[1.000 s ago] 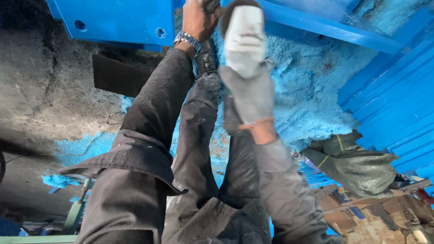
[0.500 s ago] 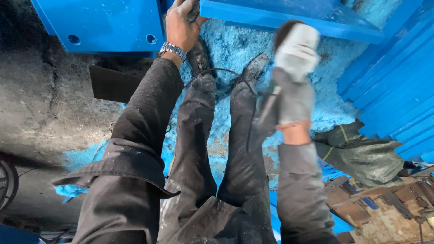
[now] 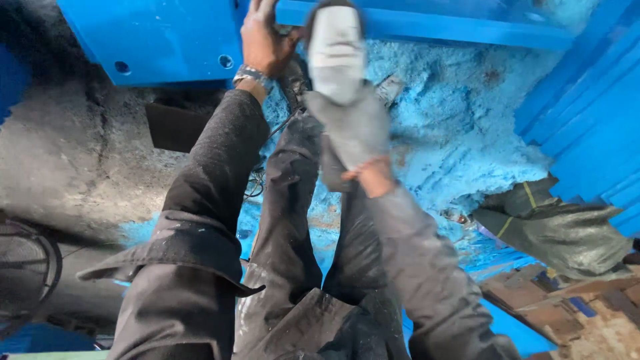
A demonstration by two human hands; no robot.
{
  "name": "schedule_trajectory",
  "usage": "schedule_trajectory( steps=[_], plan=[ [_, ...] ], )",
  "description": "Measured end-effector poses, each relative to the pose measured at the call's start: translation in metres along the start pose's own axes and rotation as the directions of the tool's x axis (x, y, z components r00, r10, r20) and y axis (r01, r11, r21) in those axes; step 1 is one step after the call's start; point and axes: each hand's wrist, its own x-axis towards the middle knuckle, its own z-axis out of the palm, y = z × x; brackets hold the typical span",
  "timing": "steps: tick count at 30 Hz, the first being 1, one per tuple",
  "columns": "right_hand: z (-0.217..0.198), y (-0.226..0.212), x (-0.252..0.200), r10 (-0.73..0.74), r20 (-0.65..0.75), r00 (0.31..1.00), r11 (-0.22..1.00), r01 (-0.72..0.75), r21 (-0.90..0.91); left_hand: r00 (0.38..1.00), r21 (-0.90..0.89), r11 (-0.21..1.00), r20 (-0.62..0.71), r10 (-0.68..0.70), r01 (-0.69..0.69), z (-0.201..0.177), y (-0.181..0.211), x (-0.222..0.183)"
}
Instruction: Grinding the edges of blue plastic panels using a handheld angle grinder.
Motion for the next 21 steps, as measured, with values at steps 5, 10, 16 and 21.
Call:
schedule_trajectory(
  steps=[5, 10, 16, 21],
  plan=[
    [0.0, 0.002, 0.007, 0.125, -0.082, 0.989, 0.975, -0.138, -0.173, 1.0, -0.04, 0.999, 0.01, -0.023, 0.024, -0.004, -0.007, -0.004],
    [-0.031, 0.0, 0.003, 0.334, -0.093, 0.938, 0.942, -0.336, -0.001, 0.997, 0.012, 0.998, -0.028, -0.067, 0.068, 0.005, -0.015, -0.011],
    [-0.005, -0.02, 0.005, 0.289, -0.147, 0.946, 0.956, -0.293, -0.005, 0.998, 0.075, 0.995, -0.017, -0.063, 0.064, 0.003, -0.013, -0.01],
    [0.036, -0.009, 0.015, 0.153, -0.094, 0.984, 0.938, -0.174, -0.298, 0.998, -0.038, 0.997, -0.002, -0.068, 0.068, 0.014, -0.039, -0.015]
  ],
)
